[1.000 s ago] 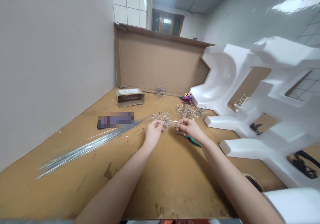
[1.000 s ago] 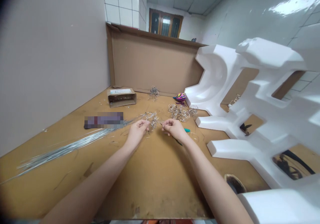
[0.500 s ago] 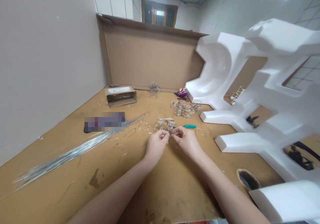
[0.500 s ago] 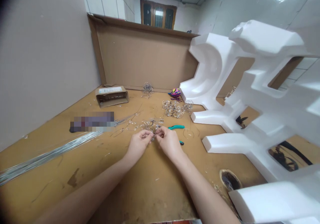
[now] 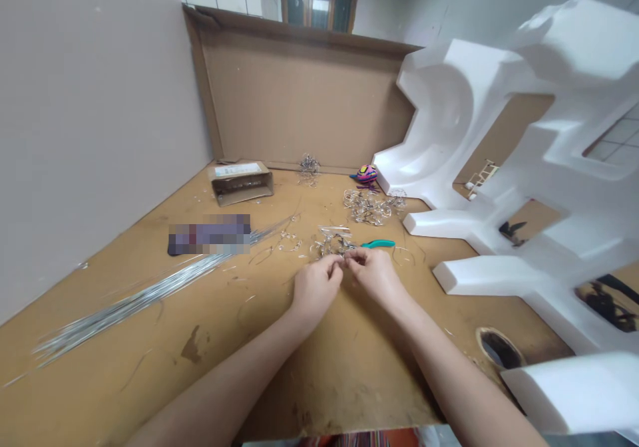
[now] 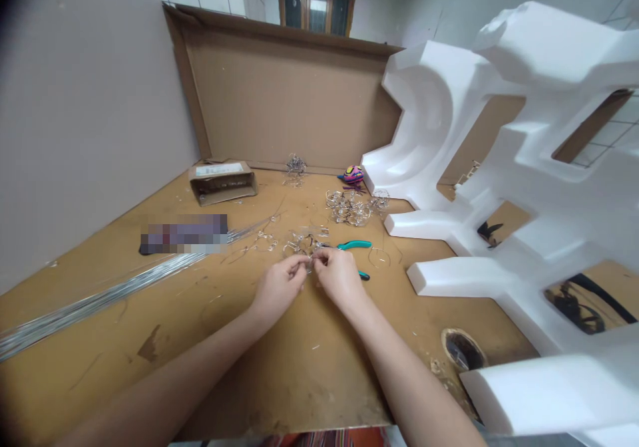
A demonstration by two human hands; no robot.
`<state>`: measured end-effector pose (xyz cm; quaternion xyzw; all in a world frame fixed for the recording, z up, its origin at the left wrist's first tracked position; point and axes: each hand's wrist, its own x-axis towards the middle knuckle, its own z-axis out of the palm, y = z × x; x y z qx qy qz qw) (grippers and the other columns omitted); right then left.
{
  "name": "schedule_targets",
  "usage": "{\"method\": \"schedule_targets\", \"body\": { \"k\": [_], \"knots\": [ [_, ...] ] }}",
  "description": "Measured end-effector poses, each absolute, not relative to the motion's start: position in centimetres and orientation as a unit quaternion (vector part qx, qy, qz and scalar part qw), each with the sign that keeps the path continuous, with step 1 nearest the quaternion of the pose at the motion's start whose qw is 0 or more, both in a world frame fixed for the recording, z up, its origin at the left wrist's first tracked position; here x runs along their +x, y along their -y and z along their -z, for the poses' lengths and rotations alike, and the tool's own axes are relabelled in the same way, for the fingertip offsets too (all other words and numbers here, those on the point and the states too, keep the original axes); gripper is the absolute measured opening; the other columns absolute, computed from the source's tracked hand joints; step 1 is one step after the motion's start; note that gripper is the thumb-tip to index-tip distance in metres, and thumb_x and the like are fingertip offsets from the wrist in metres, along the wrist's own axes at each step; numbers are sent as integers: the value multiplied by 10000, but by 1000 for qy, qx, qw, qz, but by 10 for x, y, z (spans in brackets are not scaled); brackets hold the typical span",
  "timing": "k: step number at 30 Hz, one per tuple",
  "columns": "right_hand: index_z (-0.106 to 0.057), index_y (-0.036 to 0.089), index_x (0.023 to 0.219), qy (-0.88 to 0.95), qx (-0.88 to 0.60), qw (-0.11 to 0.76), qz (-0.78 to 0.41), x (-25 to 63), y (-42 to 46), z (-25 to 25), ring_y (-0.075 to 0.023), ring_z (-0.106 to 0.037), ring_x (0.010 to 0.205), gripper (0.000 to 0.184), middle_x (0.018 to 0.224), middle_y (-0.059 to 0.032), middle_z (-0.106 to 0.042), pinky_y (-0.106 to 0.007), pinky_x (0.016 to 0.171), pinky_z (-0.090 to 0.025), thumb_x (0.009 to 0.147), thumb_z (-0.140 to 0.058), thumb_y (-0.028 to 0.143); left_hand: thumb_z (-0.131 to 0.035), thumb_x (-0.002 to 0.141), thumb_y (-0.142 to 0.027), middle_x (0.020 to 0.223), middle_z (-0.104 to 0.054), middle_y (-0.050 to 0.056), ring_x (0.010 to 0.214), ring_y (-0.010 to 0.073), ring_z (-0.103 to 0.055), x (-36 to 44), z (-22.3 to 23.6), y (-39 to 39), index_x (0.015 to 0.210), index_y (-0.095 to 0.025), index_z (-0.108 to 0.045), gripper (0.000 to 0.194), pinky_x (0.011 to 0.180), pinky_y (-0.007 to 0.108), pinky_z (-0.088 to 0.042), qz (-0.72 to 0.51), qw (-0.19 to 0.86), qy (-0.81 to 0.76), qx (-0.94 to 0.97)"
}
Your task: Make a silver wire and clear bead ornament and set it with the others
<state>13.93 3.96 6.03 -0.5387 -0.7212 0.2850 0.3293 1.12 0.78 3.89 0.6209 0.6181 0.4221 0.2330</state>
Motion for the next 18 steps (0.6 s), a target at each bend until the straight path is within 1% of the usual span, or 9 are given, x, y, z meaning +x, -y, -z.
{"method": "schedule_targets", "body": {
  "k": [5, 9, 13, 16, 18],
  "knots": [
    [-651, 138, 707, 679, -506, 327, -420, 146, -45, -61, -50, -471, 327, 152, 588, 15, -624, -164, 382, -354, 676, -503, 151, -440, 812, -305, 590, -641, -5, 526, 150, -552, 8, -44, -5, 879, -280, -661, 233, 502, 229, -291, -333, 121, -644, 678],
    [-630, 120, 673, 637, -488, 302, -514, 147, -47, -65, -21, -394, 301, 112, 568, 29, -594, -147, 321, -288, 677, -522, 149, -441, 824, -316, 653, -672, 4, 601, 181, -607, 9, -43, -6, 881, -289, -630, 199, 507, 235, -286, -281, 64, -657, 697],
    [-626, 110, 690, 606, -490, 292, -554, 146, -45, -67, -15, -375, 294, 98, 534, 42, -567, -138, 296, -265, 686, -546, 167, -431, 838, -342, 679, -683, 24, 635, 216, -634, 10, -45, -4, 928, -273, -593, 197, 517, 241, -306, -228, 25, -667, 709],
    [-621, 110, 680, 596, -486, 298, -565, 146, -46, -67, -11, -383, 298, 94, 520, 47, -562, -129, 297, -276, 692, -540, 156, -386, 860, -377, 699, -692, 61, 644, 238, -643, 10, -49, -2, 957, -253, -592, 260, 529, 250, -331, -177, 4, -674, 717],
    [-612, 113, 666, 590, -481, 299, -575, 146, -47, -66, -9, -397, 300, 91, 514, 49, -563, -123, 298, -284, 692, -528, 136, -356, 873, -379, 705, -694, 79, 648, 234, -644, 9, -50, -2, 969, -246, -603, 297, 539, 250, -341, -156, -6, -675, 721]
  ]
}}
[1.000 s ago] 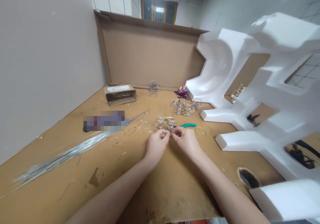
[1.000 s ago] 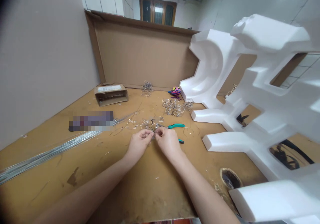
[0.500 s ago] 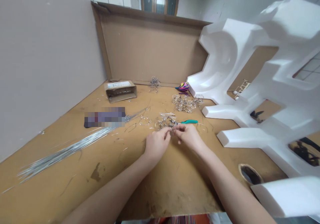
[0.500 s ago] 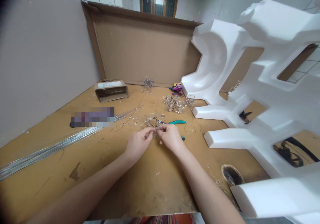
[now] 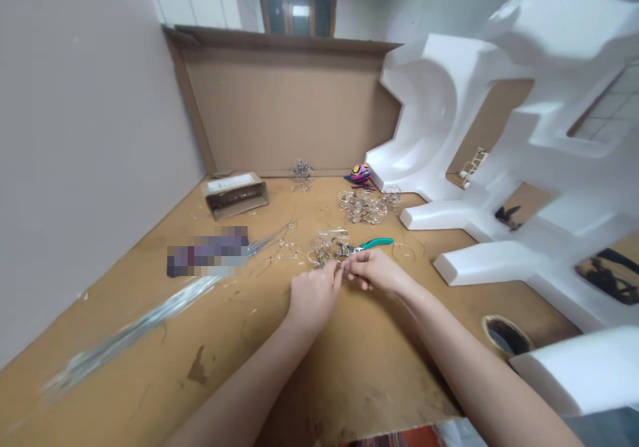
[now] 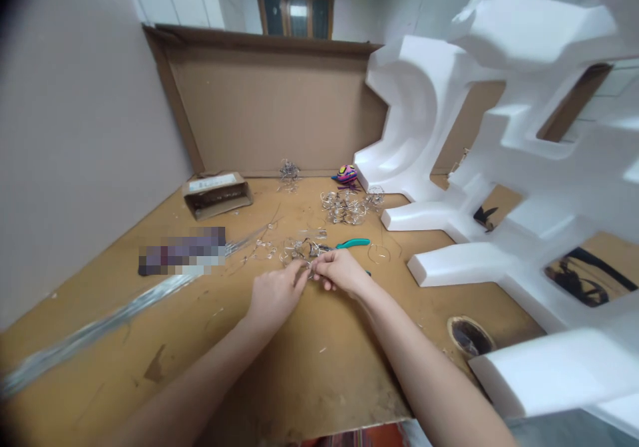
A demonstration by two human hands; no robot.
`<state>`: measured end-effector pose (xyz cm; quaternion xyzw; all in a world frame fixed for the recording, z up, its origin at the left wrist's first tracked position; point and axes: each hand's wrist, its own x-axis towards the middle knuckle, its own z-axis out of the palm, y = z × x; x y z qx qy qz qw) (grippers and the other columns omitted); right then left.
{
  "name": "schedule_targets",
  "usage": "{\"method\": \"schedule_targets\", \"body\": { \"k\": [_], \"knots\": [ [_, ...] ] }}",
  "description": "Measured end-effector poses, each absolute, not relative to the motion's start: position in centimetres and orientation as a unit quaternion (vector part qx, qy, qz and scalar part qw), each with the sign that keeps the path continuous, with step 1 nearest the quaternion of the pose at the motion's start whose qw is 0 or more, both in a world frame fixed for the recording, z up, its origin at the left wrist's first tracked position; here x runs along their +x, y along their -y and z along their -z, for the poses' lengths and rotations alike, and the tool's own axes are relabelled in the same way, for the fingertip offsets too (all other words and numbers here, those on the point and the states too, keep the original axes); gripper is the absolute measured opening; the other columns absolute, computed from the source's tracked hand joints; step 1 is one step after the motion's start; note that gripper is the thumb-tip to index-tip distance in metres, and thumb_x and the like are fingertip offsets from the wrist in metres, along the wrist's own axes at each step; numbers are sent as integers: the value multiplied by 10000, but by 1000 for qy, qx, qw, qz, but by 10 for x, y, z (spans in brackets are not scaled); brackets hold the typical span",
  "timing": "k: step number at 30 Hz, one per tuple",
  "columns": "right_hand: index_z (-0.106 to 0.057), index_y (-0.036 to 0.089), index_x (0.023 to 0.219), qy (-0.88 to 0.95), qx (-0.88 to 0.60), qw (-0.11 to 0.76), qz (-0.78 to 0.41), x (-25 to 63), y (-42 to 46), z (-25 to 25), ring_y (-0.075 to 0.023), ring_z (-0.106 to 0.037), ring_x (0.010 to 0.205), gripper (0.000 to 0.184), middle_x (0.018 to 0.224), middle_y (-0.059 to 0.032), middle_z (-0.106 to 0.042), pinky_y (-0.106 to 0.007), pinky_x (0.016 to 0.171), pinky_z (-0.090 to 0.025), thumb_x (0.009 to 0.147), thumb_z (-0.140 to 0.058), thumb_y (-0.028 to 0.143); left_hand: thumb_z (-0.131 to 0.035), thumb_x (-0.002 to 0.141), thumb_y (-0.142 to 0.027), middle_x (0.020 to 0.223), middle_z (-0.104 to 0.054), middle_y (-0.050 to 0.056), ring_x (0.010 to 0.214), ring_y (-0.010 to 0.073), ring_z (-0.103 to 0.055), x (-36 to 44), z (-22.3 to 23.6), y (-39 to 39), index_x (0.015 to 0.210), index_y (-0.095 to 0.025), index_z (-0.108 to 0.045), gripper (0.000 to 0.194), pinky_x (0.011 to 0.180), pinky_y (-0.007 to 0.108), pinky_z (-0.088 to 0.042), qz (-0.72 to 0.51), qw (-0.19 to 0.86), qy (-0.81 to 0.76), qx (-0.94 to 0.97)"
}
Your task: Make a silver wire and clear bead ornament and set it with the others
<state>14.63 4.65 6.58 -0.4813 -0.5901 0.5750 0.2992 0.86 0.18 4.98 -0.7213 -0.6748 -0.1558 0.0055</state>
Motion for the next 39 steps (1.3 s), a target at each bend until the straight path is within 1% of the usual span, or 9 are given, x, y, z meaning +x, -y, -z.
{"method": "schedule_targets", "body": {
  "k": [5, 9, 13, 18, 21, 25, 29, 32, 39],
  "knots": [
    [-594, 121, 659, 582, -461, 288, -605, 146, -49, -62, -22, -448, 309, 97, 535, 46, -580, -129, 293, -320, 684, -504, 93, -380, 869, -307, 717, -689, 38, 638, 173, -622, 6, -49, -3, 965, -264, -620, 262, 546, 221, -343, 196, -62, 653, -729],
    [-588, 121, 655, 582, -440, 303, -613, 147, -50, -60, -29, -477, 324, 94, 537, 43, -582, -135, 317, -367, 688, -508, 85, -395, 862, -284, 703, -674, 17, 594, 142, -586, 7, -46, -5, 909, -238, -617, 232, 519, 205, -324, 241, -122, 646, -714],
    [-591, 122, 667, 573, -434, 311, -622, 148, -52, -58, -32, -494, 337, 79, 542, 41, -590, -138, 334, -394, 703, -526, 95, -398, 863, -289, 670, -660, 16, 600, 150, -581, 8, -44, -5, 858, -213, -596, 212, 523, 210, -303, 240, -106, 651, -712],
    [-571, 139, 703, 564, -443, 325, -617, 153, -56, -59, -50, -514, 348, 58, 525, 45, -602, -144, 331, -392, 692, -548, 87, -365, 875, -293, 644, -646, 27, 560, 170, -578, 10, -45, -4, 906, -201, -546, 205, 509, 226, -272, 230, -49, 653, -720],
    [-602, 130, 703, 577, -418, 315, -627, 156, -56, -62, -61, -555, 397, 69, 575, 20, -632, -139, 335, -389, 671, -550, 98, -356, 877, -297, 659, -635, 13, 534, 145, -550, 8, -45, -4, 893, -201, -509, 181, 508, 217, -293, 293, -107, 635, -706],
    [-644, 112, 691, 578, -390, 302, -650, 161, -56, -63, -85, -596, 460, 152, 646, -21, -666, -150, 356, -407, 635, -504, 94, -344, 877, -370, 510, -507, -49, 447, 110, -461, 4, -44, -6, 843, -212, -473, 207, 475, 194, -315, 378, -221, 595, -674],
    [-661, 111, 747, 596, -346, 293, -662, 163, -57, -63, -108, -623, 544, 183, 725, -41, -682, -172, 418, -440, 608, -542, 109, -361, 868, -392, 487, -463, -67, 417, 94, -417, 2, -45, -6, 833, -212, -463, 210, 445, 184, -320, 411, -282, 570, -653],
    [-652, 113, 786, 618, -352, 294, -638, 160, -54, -64, -117, -616, 580, 190, 656, -25, -663, -187, 461, -452, 608, -598, 149, -380, 861, -391, 464, -446, -72, 413, 92, -408, 2, -46, -7, 818, -208, -465, 207, 437, 181, -319, 423, -295, 568, -641],
    [-617, 140, 712, 675, -412, 353, -500, 142, -48, -55, -73, -511, 469, 85, 535, 21, -597, -179, 455, -399, 653, -558, 123, -402, 855, -373, 426, -413, -86, 394, 82, -388, 2, -48, -9, 799, -198, -464, 194, 437, 179, -315, 448, -324, 553, -623]
  ]
}}
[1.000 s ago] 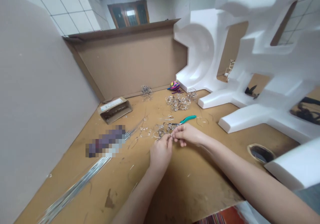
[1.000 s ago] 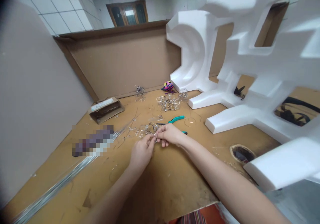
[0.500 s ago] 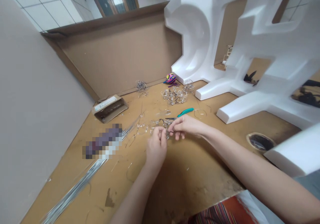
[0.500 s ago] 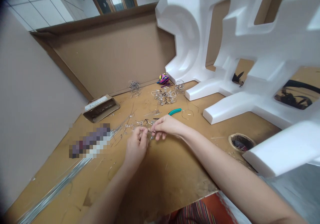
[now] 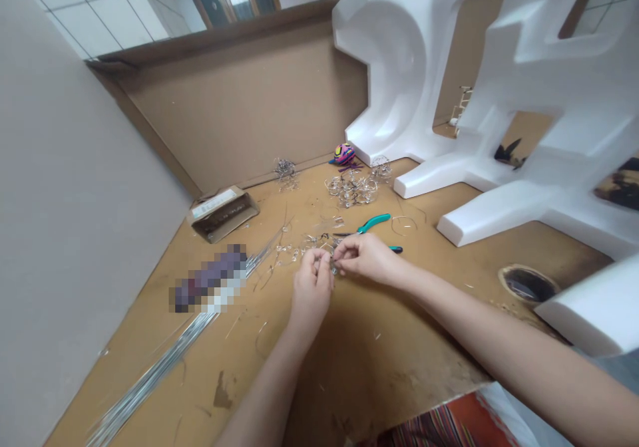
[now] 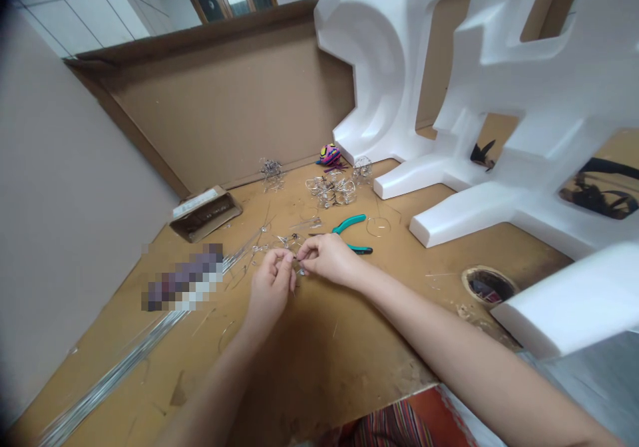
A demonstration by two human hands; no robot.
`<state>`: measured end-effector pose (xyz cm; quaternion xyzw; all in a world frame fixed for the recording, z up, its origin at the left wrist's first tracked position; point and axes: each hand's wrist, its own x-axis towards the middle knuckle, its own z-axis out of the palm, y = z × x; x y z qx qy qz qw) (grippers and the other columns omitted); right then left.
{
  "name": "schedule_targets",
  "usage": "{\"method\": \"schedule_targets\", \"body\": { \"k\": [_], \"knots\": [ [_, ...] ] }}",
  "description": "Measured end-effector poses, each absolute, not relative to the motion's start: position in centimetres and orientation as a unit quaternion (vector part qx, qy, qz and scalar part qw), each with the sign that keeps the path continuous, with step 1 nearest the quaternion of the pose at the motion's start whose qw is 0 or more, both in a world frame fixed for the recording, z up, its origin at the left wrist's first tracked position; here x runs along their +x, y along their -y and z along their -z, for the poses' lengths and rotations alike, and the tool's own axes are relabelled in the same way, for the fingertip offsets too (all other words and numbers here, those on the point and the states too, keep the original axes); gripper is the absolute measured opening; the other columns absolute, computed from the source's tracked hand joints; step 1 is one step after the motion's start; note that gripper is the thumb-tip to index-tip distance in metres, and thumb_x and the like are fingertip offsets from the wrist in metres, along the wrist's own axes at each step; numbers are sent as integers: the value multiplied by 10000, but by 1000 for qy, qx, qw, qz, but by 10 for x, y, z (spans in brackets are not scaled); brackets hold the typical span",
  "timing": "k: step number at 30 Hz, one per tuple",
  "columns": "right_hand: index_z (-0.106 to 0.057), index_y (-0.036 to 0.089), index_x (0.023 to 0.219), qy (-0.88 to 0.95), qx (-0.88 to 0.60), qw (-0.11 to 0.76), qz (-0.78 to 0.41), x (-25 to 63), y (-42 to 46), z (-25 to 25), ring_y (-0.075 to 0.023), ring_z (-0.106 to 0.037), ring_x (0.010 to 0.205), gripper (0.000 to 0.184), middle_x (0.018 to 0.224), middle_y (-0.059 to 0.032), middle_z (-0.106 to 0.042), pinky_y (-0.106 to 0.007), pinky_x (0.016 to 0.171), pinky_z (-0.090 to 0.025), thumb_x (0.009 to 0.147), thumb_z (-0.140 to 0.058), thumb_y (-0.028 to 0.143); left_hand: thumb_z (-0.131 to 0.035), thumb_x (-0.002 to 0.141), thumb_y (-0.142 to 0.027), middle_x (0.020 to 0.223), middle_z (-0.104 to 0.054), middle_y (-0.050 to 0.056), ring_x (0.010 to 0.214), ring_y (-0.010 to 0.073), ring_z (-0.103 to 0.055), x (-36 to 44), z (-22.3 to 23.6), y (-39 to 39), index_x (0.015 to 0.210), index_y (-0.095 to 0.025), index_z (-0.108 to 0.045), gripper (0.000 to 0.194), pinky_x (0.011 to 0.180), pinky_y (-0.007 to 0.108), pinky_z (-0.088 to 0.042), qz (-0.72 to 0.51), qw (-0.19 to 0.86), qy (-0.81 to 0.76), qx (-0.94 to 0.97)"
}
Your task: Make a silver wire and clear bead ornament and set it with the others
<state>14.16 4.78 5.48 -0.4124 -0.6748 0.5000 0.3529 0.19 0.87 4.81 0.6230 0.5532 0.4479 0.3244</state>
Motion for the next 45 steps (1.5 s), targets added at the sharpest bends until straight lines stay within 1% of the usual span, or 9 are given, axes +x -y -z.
{"method": "schedule_targets", "body": {
  "k": [6, 11, 14, 17, 21, 25, 29, 38, 45],
  "knots": [
    [-635, 134, 728, 662, -414, 414, -468, 148, -51, -59, -89, -563, 508, 94, 749, -44, -655, -189, 426, -400, 676, -610, 207, -425, 837, -363, 392, -392, -98, 377, 82, -379, 0, -52, -13, 790, -194, -439, 176, 436, 178, -312, -494, 359, -540, 579],
    [-611, 119, 857, 641, -389, 363, -553, 151, -44, -77, -78, -494, 376, 193, 450, 30, -564, -173, 361, -337, 747, -570, 272, -433, 831, -383, 391, -406, -90, 368, 88, -387, -3, -54, -12, 782, -192, -467, 200, 417, 181, -305, -463, 328, -567, 598],
    [-589, 130, 816, 623, -382, 415, -542, 150, -40, -83, -54, -483, 383, 130, 482, 37, -578, -161, 379, -324, 752, -567, 242, -418, 843, -396, 410, -410, -85, 375, 86, -384, -2, -54, -8, 809, -194, -480, 214, 414, 180, -299, -448, 303, -566, 623],
    [-583, 140, 752, 624, -386, 404, -546, 148, -39, -83, -57, -497, 408, 72, 531, 26, -598, -168, 392, -333, 741, -566, 209, -404, 854, -396, 422, -395, -86, 378, 84, -374, -2, -54, -6, 834, -195, -477, 215, 413, 180, -294, -448, 299, -553, 635],
    [-604, 143, 739, 640, -427, 368, -523, 148, -41, -77, -83, -527, 457, 57, 506, 34, -571, -194, 468, -399, 725, -556, 170, -406, 858, -376, 455, -394, -80, 396, 74, -359, -2, -53, -2, 857, -194, -498, 204, 424, 180, -270, -441, 247, -543, 671],
    [-661, 150, 783, 730, -388, 334, -454, 152, -42, -71, -125, -580, 628, 142, 656, -9, -635, -229, 601, -435, 739, -550, 227, -443, 844, -332, 485, -451, -63, 447, 78, -424, -3, -54, 1, 883, -195, -558, 183, 477, 186, -296, -402, 139, -538, 728],
    [-693, 139, 773, 788, -350, 310, -400, 157, -42, -72, -142, -570, 711, 175, 742, -27, -644, -229, 649, -420, 737, -546, 227, -441, 845, -327, 498, -494, -55, 465, 82, -465, -3, -56, 0, 857, -192, -567, 185, 501, 187, -323, -406, 106, -550, 722],
    [-621, 127, 649, 692, -416, 331, -489, 153, -42, -79, -82, -475, 515, 192, 568, 5, -572, -197, 507, -371, 741, -565, 286, -458, 825, -350, 473, -452, -62, 438, 79, -416, -5, -58, -3, 875, -185, -579, 211, 488, 189, -332, -439, 121, -552, 699],
    [-617, 129, 668, 655, -414, 354, -523, 150, -42, -78, -62, -433, 456, 191, 527, 23, -546, -188, 453, -344, 720, -596, 310, -494, 789, -375, 485, -466, -71, 439, 71, -431, -3, -57, -5, 887, -206, -600, 223, 494, 182, -318, -383, 95, -590, 705]
  ]
}}
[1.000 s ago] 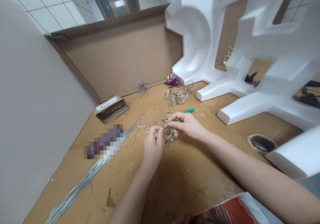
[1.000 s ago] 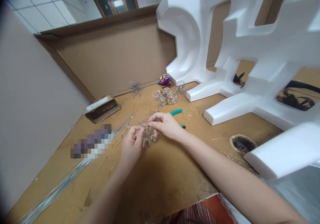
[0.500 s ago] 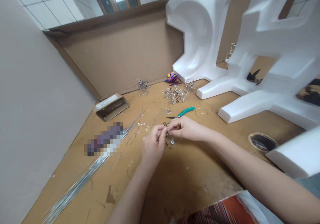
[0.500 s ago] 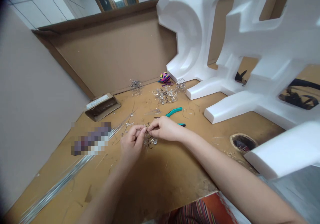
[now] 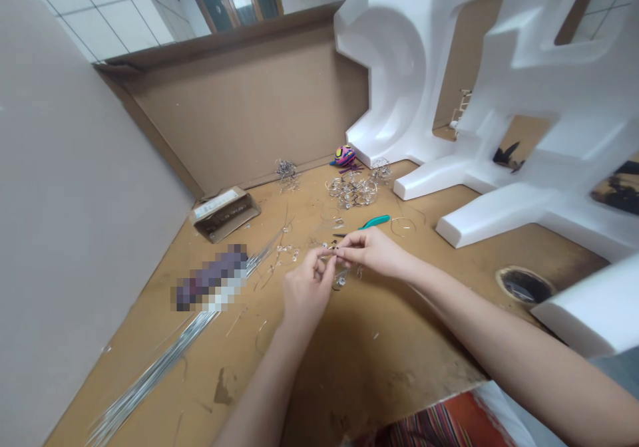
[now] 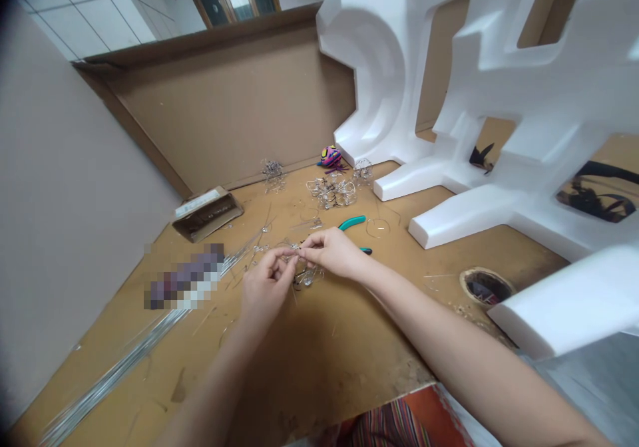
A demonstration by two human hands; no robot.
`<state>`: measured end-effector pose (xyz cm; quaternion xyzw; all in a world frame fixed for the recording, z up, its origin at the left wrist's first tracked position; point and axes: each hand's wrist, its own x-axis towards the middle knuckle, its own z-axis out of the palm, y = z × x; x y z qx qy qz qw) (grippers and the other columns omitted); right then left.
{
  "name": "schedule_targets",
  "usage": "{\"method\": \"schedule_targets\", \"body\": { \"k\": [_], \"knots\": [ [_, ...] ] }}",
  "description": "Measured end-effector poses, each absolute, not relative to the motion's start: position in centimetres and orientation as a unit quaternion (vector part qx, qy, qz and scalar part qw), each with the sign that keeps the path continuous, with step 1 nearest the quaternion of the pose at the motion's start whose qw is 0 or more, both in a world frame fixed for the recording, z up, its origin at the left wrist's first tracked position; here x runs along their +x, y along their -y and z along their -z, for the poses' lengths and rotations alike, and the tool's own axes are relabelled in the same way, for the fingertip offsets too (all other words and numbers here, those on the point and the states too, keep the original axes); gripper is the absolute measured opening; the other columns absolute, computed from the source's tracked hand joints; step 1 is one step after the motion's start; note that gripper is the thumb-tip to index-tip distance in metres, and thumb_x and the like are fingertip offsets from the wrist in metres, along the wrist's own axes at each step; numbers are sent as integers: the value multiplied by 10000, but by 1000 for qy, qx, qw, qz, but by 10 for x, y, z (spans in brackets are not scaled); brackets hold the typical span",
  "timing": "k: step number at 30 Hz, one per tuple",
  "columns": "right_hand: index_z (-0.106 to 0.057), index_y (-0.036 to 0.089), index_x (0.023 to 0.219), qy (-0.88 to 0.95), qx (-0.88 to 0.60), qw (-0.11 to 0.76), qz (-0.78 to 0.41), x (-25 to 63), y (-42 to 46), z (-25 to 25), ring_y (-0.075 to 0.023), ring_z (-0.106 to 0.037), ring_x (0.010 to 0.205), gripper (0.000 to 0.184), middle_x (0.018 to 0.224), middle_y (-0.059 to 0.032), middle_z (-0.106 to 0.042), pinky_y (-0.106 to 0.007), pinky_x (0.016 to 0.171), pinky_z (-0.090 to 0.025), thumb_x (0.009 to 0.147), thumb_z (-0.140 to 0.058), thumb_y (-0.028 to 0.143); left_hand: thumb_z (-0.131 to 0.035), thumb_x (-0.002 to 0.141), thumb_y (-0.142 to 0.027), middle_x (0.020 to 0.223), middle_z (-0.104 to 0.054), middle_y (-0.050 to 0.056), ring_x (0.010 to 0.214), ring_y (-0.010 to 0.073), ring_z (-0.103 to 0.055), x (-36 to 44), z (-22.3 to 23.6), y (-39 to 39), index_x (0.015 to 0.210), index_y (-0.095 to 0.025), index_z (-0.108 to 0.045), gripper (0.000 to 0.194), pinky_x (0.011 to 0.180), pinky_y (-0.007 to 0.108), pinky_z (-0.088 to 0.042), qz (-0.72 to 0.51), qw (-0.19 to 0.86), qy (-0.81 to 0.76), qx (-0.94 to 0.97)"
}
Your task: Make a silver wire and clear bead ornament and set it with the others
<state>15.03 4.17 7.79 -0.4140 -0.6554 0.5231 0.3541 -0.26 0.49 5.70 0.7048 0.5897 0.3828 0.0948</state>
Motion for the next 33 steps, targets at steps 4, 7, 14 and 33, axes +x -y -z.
{"method": "schedule_targets", "body": {
  "k": [4, 7, 14, 33],
  "knots": [
    [-620, 129, 704, 636, -410, 380, -531, 147, -42, -74, -89, -511, 518, 135, 549, 12, -574, -213, 531, -410, 710, -600, 263, -491, 789, -368, 492, -467, -69, 449, 74, -432, -3, -56, -5, 836, -207, -589, 195, 484, 180, -311, -381, 150, -591, 695],
    [-611, 130, 713, 641, -406, 393, -520, 146, -41, -73, -97, -535, 546, 90, 568, 9, -587, -227, 572, -432, 708, -589, 218, -495, 784, -360, 477, -442, -71, 443, 75, -417, -3, -56, -5, 836, -207, -601, 193, 476, 184, -304, -391, 175, -589, 685],
    [-603, 143, 737, 697, -388, 387, -462, 149, -40, -71, -122, -579, 615, 61, 643, -13, -631, -242, 598, -452, 717, -583, 198, -489, 783, -350, 422, -428, -80, 399, 77, -411, -1, -62, -6, 890, -164, -581, 233, 446, 187, -348, -429, 324, -550, 639],
    [-571, 153, 719, 761, -369, 332, -417, 156, -38, -76, -93, -514, 576, 46, 623, 8, -581, -200, 546, -393, 734, -551, 192, -430, 827, -332, 454, -411, -88, 412, 79, -378, -13, -58, -9, 771, -204, -453, 141, 446, 179, -278, -350, 323, -519, 710]
  ]
}}
